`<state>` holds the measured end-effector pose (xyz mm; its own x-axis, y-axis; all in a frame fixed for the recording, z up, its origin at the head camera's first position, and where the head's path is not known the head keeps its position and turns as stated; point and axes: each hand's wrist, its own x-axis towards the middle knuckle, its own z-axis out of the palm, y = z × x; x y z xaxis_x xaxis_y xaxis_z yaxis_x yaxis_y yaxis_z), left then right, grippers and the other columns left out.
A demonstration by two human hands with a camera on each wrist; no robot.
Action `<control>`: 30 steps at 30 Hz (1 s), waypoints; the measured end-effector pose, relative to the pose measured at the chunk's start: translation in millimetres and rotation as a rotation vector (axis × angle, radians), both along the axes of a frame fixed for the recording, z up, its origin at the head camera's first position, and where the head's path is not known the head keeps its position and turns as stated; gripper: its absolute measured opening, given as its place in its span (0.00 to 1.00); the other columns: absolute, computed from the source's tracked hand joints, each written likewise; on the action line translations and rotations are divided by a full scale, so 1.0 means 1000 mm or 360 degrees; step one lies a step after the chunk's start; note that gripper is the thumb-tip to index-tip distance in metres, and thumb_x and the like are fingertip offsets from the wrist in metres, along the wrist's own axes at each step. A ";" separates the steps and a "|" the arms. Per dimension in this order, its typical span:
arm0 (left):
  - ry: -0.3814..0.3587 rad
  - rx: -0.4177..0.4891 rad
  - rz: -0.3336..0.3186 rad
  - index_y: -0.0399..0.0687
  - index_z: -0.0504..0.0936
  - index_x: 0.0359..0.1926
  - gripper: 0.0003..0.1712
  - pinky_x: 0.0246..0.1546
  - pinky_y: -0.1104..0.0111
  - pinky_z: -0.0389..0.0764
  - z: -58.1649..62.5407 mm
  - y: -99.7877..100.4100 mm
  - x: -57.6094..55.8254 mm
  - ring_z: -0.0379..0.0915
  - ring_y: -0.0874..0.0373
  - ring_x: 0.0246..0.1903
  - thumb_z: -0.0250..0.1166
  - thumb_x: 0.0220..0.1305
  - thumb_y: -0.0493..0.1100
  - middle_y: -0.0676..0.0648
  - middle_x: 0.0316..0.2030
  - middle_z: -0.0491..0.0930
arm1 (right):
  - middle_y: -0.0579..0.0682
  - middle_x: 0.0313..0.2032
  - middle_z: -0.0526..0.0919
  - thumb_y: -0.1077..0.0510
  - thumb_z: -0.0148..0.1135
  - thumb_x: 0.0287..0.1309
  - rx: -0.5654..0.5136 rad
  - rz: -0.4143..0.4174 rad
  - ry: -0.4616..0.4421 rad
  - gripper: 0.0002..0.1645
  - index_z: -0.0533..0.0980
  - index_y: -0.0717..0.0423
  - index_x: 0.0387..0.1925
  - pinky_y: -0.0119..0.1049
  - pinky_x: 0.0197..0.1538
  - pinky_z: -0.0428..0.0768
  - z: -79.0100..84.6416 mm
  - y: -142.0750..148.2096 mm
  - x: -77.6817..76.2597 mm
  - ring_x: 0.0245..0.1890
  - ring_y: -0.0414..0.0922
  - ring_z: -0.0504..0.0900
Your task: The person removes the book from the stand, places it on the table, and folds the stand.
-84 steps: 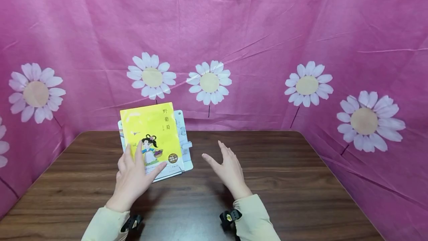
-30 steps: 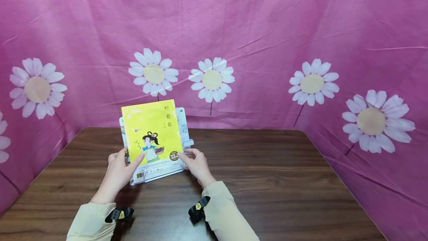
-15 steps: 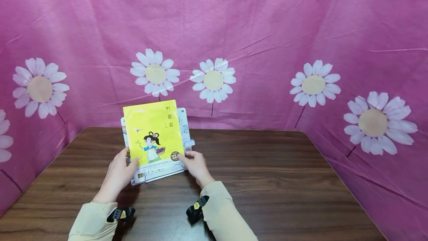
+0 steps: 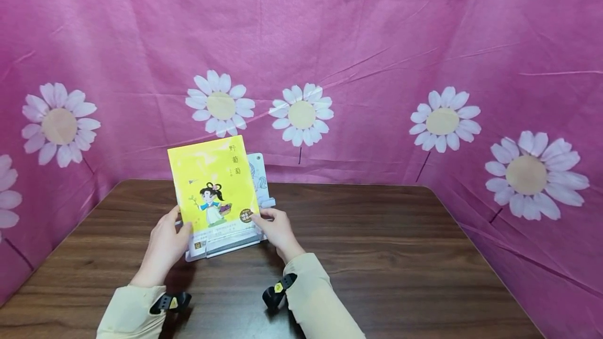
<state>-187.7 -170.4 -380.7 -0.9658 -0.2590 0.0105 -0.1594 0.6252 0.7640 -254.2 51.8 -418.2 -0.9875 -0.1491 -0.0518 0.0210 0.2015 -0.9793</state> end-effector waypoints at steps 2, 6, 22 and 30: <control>0.0012 0.0015 0.0010 0.28 0.50 0.75 0.34 0.65 0.41 0.66 0.002 0.000 0.001 0.65 0.37 0.58 0.48 0.74 0.37 0.25 0.66 0.60 | 0.62 0.50 0.82 0.58 0.65 0.63 -0.0024 0.0000 0.0018 0.22 0.79 0.69 0.53 0.33 0.41 0.82 0.003 0.000 -0.001 0.34 0.38 0.79; 0.0068 0.0023 0.0032 0.30 0.51 0.75 0.34 0.65 0.42 0.67 0.005 -0.001 0.004 0.66 0.37 0.57 0.49 0.74 0.38 0.27 0.66 0.62 | 0.60 0.49 0.83 0.59 0.64 0.63 -0.0086 0.0011 0.0025 0.21 0.79 0.69 0.54 0.33 0.42 0.82 0.006 0.000 -0.001 0.36 0.37 0.77; 0.0593 0.0012 0.0148 0.37 0.61 0.73 0.31 0.47 0.50 0.78 0.011 0.008 0.010 0.76 0.40 0.48 0.55 0.73 0.41 0.33 0.58 0.73 | 0.55 0.42 0.85 0.64 0.63 0.63 -0.0307 -0.0128 0.0120 0.19 0.79 0.71 0.52 0.29 0.37 0.77 0.022 0.005 -0.005 0.29 0.37 0.76; 0.0693 0.0047 0.0191 0.38 0.66 0.71 0.30 0.38 0.61 0.82 0.012 0.012 0.011 0.77 0.43 0.45 0.60 0.71 0.38 0.35 0.56 0.76 | 0.61 0.45 0.86 0.66 0.63 0.62 -0.0418 -0.0225 0.0174 0.18 0.79 0.72 0.52 0.31 0.38 0.79 0.032 0.009 -0.003 0.30 0.35 0.78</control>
<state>-176.8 -158.0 -368.4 -0.8363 -0.3750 0.4000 0.1107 0.5990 0.7930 -256.8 61.0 -385.9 -0.9970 -0.0039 0.0779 -0.0776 -0.0561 -0.9954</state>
